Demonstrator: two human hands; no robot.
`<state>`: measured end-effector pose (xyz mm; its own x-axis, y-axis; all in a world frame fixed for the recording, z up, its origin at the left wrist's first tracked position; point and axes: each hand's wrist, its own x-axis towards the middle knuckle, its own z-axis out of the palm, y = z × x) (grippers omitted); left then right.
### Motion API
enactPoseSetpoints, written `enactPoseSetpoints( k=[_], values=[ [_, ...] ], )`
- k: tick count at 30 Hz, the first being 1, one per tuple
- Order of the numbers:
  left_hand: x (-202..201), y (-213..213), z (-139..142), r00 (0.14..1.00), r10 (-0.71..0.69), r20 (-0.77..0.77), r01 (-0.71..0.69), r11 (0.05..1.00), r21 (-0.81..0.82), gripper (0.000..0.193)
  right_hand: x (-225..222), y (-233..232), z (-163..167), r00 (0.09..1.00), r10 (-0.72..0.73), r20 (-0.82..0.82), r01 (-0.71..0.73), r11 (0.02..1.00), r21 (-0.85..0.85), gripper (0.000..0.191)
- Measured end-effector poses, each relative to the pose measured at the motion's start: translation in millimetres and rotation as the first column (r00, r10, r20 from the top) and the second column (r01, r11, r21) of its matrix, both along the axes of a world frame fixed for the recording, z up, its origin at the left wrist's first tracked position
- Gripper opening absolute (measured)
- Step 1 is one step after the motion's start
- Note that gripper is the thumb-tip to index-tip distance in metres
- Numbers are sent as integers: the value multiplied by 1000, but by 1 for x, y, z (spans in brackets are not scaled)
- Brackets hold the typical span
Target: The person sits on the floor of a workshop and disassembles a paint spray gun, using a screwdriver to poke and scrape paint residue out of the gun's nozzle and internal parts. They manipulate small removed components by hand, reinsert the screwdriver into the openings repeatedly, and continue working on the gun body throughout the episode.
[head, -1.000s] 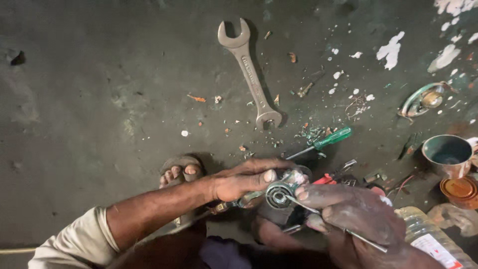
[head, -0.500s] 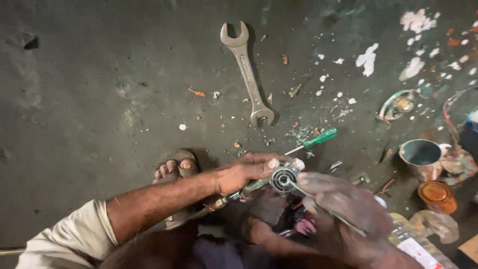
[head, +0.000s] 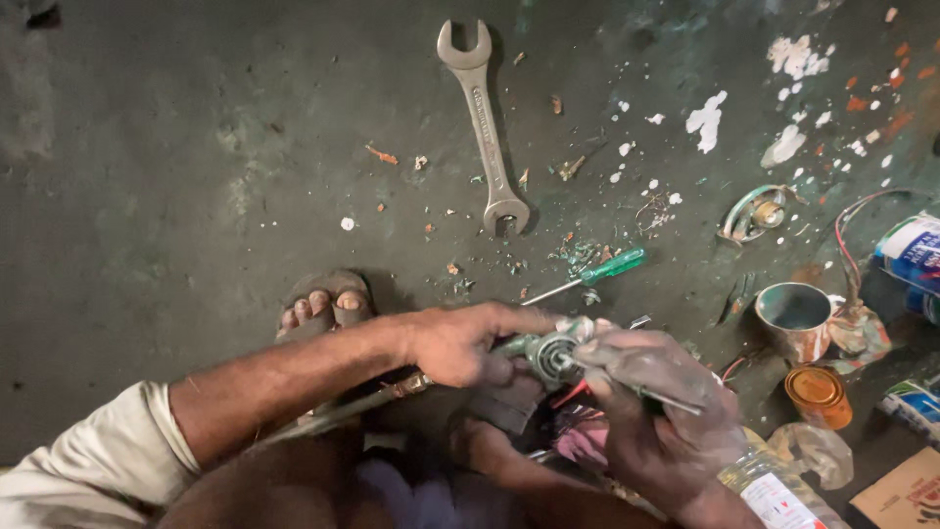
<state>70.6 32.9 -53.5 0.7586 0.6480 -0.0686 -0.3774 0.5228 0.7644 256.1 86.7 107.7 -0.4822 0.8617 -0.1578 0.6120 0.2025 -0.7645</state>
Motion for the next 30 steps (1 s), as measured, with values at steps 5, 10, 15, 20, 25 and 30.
enactPoseSetpoints(
  k=[5, 10, 15, 20, 25, 30],
  values=[
    [1, -2, 6, 978, -47, 203, 33, 997, 73, 63, 13, 0, 21, 994, -107, 29, 111, 959, -261, 11],
    [-5, 1, 12, 970, -40, 240, -1, 986, 169, 62, 14, 11, 40, 906, -250, -341, 107, 916, -388, 19],
    [-8, 1, 19, 991, -29, 130, 26, 999, 27, 62, 2, -4, 31, 896, -49, -441, -16, 990, -141, 29],
    [-5, 0, 25, 994, 12, 105, -16, 999, 38, 59, -13, -11, 37, 953, 190, -235, -144, 969, 199, 45],
    [-5, -4, 26, 994, 103, -38, -92, 972, 216, 60, -34, -3, 50, 929, 333, -160, -253, 888, 383, 60],
    [-5, -9, 30, 989, 125, -78, -103, 965, 239, 56, -25, -8, 57, 993, 117, -28, -113, 987, 115, 20]
  ],
)
